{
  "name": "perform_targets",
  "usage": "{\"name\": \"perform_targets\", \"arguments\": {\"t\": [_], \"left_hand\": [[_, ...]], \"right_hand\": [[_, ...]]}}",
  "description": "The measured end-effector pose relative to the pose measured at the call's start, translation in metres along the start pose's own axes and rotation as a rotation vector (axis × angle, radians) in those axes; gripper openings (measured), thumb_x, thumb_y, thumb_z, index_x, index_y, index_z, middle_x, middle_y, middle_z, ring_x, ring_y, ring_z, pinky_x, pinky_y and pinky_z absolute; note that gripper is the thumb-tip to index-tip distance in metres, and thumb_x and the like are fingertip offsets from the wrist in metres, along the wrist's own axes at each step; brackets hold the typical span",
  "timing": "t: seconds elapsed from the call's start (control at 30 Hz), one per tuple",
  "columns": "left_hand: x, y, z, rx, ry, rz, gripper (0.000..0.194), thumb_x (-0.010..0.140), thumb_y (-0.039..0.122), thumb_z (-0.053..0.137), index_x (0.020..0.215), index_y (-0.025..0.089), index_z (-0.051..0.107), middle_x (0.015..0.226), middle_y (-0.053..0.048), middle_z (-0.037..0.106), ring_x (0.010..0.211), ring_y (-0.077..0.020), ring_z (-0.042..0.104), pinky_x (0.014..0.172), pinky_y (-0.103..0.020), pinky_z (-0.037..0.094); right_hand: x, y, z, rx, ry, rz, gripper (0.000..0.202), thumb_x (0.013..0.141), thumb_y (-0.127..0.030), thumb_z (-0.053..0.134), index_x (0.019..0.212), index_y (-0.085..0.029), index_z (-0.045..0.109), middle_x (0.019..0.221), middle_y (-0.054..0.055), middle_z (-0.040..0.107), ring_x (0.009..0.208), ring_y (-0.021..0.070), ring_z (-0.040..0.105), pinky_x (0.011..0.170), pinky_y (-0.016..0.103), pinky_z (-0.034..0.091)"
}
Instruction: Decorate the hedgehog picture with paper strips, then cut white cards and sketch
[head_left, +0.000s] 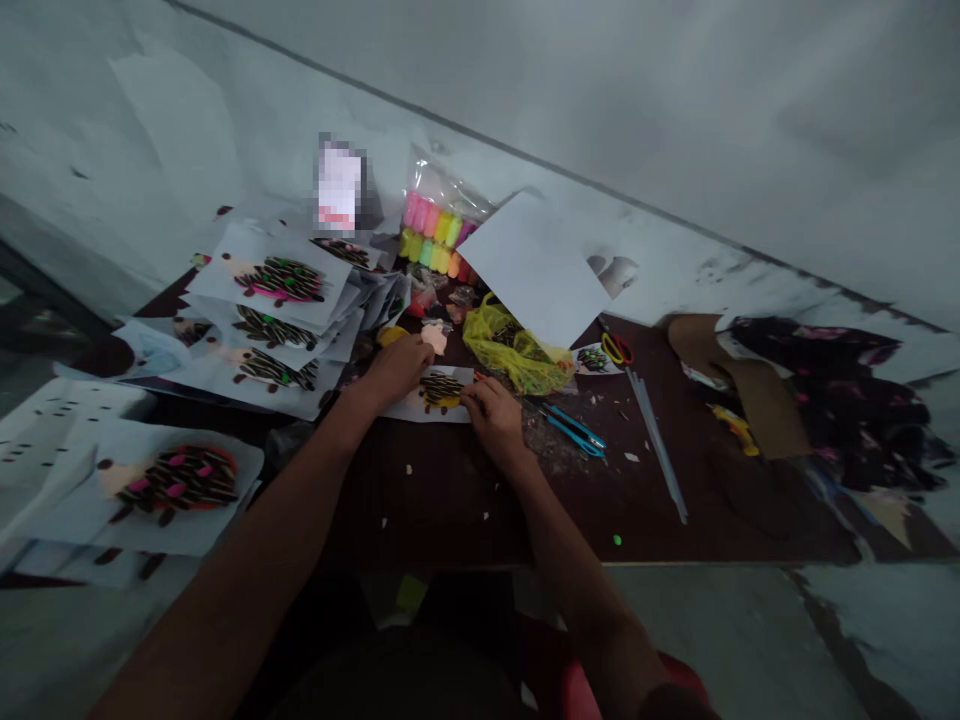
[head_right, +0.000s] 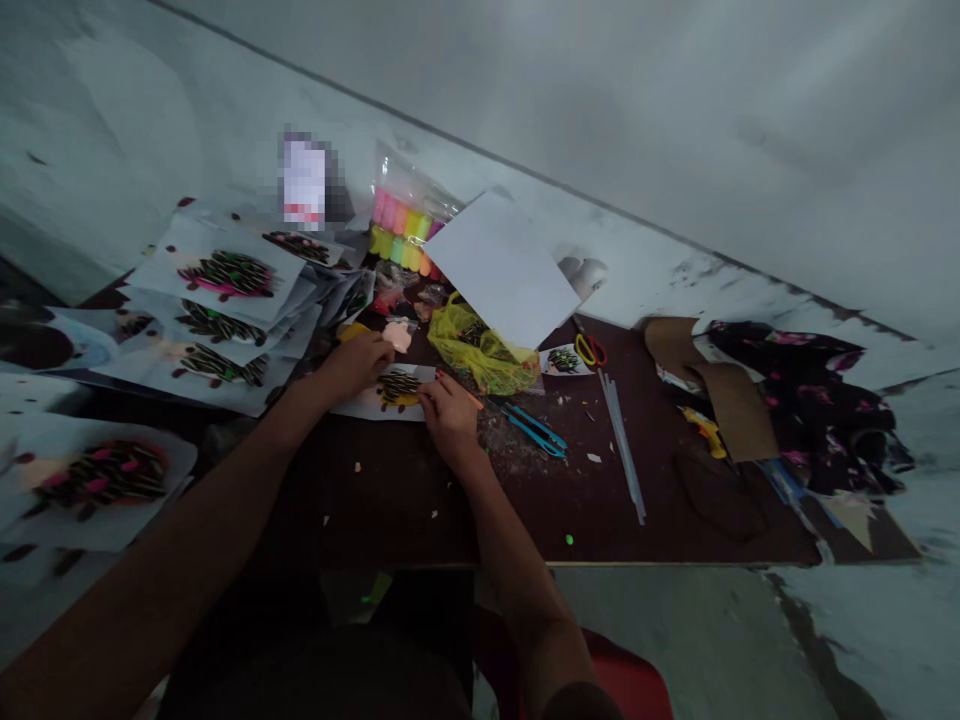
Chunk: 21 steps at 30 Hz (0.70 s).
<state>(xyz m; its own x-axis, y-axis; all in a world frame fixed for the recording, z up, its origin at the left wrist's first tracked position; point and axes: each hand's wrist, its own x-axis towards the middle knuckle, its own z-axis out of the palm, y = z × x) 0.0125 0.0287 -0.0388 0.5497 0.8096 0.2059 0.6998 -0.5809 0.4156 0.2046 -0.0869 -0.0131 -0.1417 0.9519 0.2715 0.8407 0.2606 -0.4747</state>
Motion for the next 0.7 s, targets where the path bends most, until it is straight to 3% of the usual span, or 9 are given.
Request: {"name": "perform_targets", "arguments": {"t": [0.7], "left_hand": [[0.0003, -0.0011, 0.0001, -0.042, 0.003, -0.018, 0.023, 0.087, 0.011, 0.050, 0.084, 0.017, 0.071, 0.094, -0.011, 0.068, 0.092, -0.0241, 0.060, 0.082, -0.035, 0.047]], "right_hand": [[0.0029, -0.0076, 0.0078, -0.222, -0.114, -0.051, 0.023, 0.104, -0.026, 0.052, 0.103, -0.022, 0.075, 0.100, 0.007, 0.071, 0.092, 0.0187, 0.065, 0.076, 0.026, 0.045]]}}
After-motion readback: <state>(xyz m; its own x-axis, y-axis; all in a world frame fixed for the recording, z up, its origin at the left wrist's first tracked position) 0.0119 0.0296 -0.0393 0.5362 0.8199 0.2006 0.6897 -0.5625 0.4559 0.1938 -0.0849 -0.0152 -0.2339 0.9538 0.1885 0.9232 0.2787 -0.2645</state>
